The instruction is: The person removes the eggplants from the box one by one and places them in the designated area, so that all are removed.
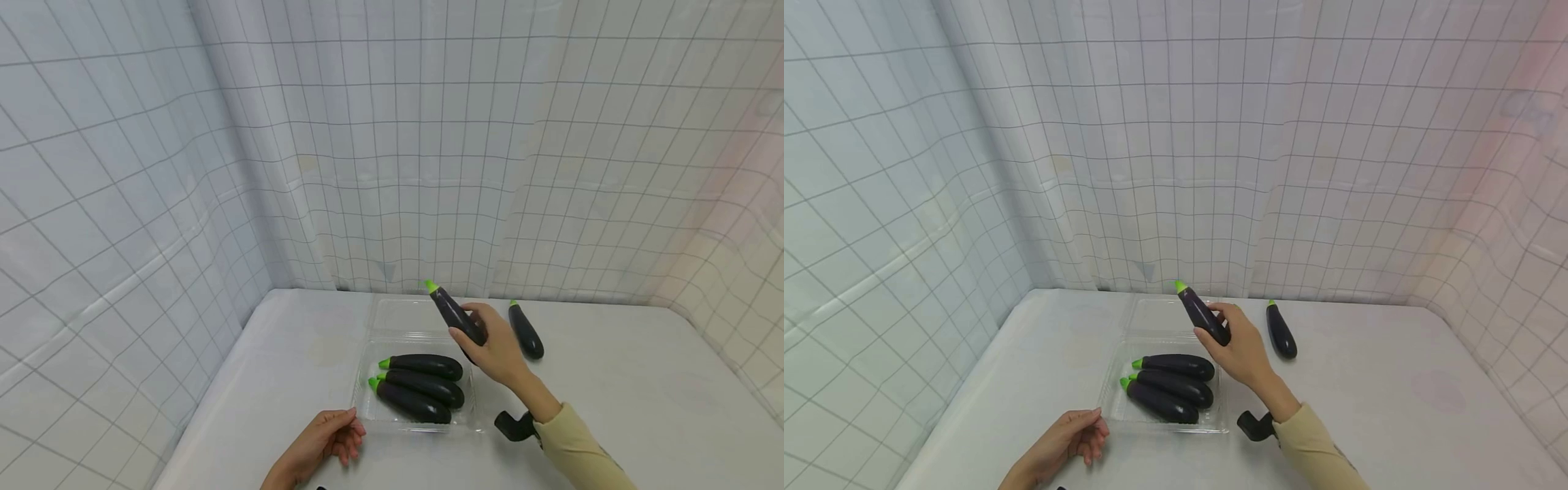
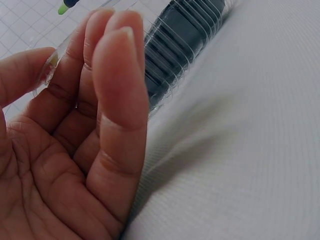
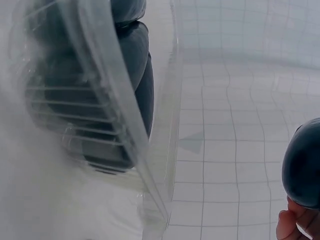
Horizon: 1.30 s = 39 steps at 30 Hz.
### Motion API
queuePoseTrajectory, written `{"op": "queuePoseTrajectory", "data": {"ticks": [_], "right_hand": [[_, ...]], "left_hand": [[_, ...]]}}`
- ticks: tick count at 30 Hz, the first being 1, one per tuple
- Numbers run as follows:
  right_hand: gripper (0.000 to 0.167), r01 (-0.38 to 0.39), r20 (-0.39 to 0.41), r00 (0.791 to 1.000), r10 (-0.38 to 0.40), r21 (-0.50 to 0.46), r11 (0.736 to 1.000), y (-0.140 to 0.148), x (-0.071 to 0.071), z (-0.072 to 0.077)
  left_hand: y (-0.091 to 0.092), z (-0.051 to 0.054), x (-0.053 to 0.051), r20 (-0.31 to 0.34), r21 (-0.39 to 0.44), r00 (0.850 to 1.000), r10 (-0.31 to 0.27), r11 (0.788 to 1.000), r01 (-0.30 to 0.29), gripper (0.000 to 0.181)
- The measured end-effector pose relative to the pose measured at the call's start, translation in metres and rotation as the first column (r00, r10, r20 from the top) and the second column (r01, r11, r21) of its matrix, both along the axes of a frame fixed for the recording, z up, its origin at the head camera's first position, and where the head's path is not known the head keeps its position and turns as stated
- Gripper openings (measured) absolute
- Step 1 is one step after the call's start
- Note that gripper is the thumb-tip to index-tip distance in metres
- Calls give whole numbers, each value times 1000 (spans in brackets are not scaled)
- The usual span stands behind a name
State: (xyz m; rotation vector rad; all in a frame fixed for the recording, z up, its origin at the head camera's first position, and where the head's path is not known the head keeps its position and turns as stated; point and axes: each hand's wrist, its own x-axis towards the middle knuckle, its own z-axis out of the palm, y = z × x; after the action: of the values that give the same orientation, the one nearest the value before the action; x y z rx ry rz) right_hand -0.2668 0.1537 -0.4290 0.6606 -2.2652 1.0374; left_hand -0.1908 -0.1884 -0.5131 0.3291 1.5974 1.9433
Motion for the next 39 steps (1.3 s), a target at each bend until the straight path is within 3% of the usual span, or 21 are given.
{"op": "queuePoseTrajectory", "data": {"ticks": [14, 26, 39], "right_hand": [[44, 99, -57, 993, -99, 8, 995, 22, 2, -8], [45, 157, 12, 988, -157, 0, 988, 32, 5, -7], [45, 188, 9, 982, -188, -30, 982, 41, 5, -14]], "left_hand": [[0, 0, 0, -8, -7, 1000, 7, 1000, -7, 42], [0, 0, -1, -11, -16, 1000, 5, 1000, -5, 42], [-1, -1, 0, -5, -10, 1000, 6, 1000, -6, 41]]}}
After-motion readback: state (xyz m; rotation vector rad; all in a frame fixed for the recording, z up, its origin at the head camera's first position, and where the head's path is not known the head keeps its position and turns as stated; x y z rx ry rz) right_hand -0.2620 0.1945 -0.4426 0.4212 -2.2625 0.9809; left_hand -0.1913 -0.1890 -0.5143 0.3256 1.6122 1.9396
